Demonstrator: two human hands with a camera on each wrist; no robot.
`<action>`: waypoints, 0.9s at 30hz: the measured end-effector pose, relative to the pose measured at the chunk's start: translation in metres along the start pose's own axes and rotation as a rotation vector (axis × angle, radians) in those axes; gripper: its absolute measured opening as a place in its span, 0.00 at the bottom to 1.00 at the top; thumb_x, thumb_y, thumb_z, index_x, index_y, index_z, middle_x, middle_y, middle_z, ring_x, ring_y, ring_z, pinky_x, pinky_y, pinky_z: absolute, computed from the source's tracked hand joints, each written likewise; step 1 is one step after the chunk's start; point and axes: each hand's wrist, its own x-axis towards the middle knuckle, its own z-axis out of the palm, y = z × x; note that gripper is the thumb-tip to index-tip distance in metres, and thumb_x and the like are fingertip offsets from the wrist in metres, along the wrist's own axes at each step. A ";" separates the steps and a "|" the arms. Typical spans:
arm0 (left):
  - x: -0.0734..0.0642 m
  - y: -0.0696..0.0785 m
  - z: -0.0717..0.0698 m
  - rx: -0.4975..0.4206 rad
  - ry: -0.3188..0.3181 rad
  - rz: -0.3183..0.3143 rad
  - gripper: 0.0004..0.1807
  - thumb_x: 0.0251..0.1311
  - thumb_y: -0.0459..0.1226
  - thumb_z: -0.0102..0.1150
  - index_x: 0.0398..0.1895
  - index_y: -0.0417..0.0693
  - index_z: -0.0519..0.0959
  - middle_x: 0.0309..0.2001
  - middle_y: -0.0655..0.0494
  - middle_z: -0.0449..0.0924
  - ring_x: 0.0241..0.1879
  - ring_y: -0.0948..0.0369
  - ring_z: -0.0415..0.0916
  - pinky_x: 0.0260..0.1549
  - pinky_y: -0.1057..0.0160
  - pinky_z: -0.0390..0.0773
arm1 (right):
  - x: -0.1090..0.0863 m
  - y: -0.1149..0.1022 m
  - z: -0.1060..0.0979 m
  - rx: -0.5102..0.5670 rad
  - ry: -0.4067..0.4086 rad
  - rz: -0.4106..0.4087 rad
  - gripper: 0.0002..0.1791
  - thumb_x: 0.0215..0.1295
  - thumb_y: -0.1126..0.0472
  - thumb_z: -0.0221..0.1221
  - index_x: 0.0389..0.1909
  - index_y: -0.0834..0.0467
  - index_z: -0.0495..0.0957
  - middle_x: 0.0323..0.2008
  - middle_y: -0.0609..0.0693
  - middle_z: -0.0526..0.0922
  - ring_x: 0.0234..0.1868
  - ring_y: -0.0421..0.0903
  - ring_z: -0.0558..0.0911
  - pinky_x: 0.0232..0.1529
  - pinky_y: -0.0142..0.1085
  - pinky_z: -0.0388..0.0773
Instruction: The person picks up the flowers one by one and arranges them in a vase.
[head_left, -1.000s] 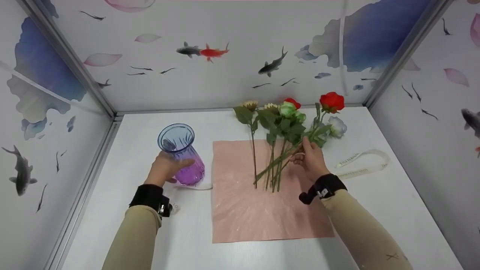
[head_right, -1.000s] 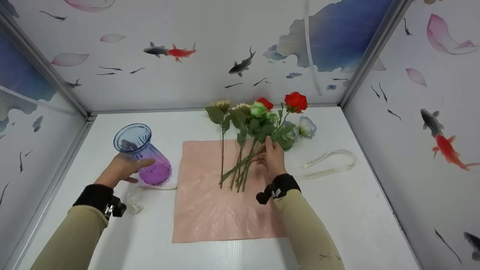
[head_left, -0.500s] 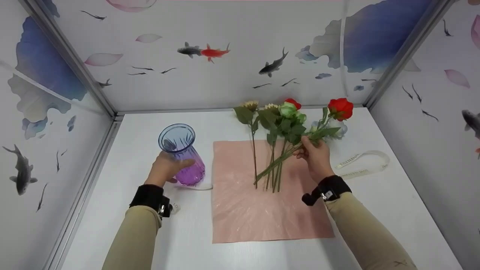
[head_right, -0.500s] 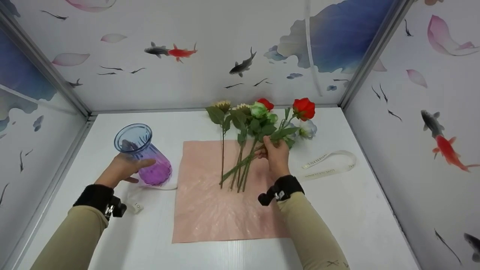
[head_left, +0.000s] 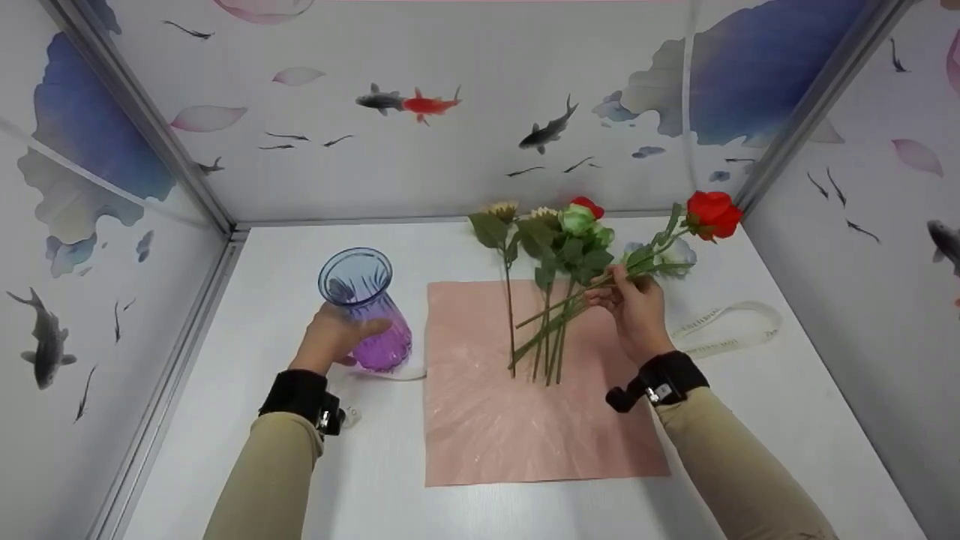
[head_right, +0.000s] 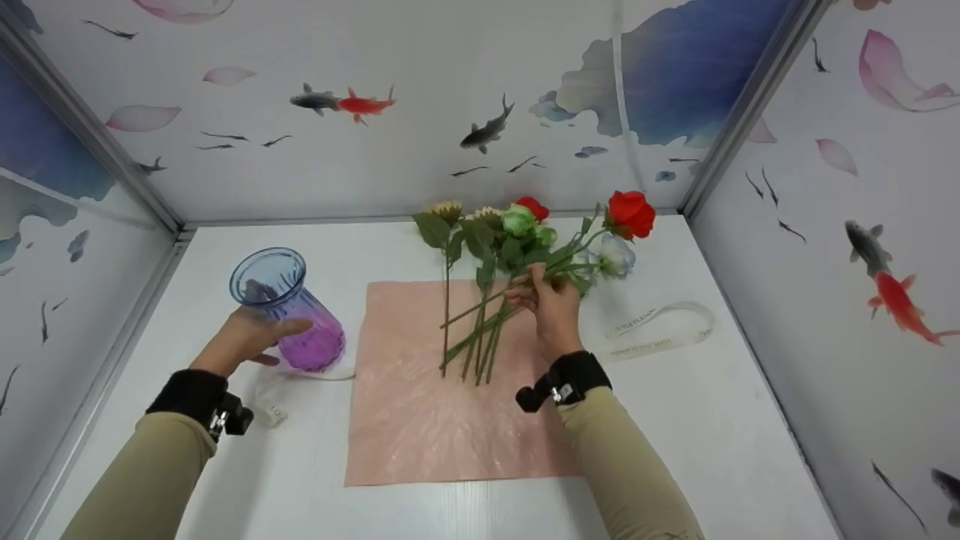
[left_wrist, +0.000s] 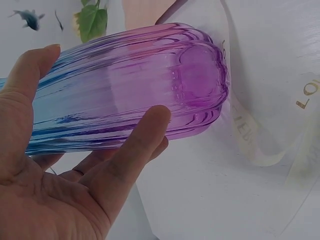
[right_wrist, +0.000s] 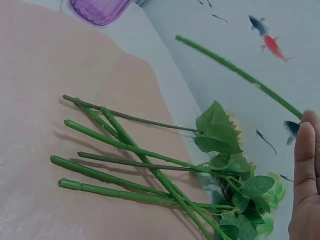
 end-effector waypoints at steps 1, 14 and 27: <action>0.000 0.000 0.000 -0.003 0.001 0.003 0.51 0.59 0.47 0.73 0.78 0.44 0.53 0.73 0.32 0.61 0.64 0.32 0.71 0.37 0.46 0.88 | 0.000 -0.001 0.002 0.000 -0.004 -0.012 0.23 0.77 0.52 0.54 0.61 0.65 0.65 0.41 0.57 0.84 0.36 0.47 0.87 0.48 0.42 0.84; -0.005 0.004 0.005 0.049 -0.006 0.020 0.49 0.59 0.47 0.73 0.77 0.45 0.55 0.73 0.34 0.64 0.61 0.35 0.75 0.34 0.51 0.88 | -0.003 -0.022 0.024 0.113 -0.087 -0.091 0.17 0.78 0.55 0.53 0.52 0.67 0.73 0.46 0.59 0.85 0.42 0.52 0.89 0.51 0.45 0.84; -0.006 0.006 0.011 0.058 -0.035 0.071 0.47 0.60 0.46 0.73 0.76 0.43 0.56 0.72 0.33 0.65 0.59 0.36 0.76 0.35 0.51 0.88 | -0.007 -0.046 0.053 0.126 -0.097 -0.089 0.14 0.74 0.56 0.59 0.46 0.64 0.79 0.36 0.59 0.81 0.45 0.55 0.88 0.57 0.47 0.81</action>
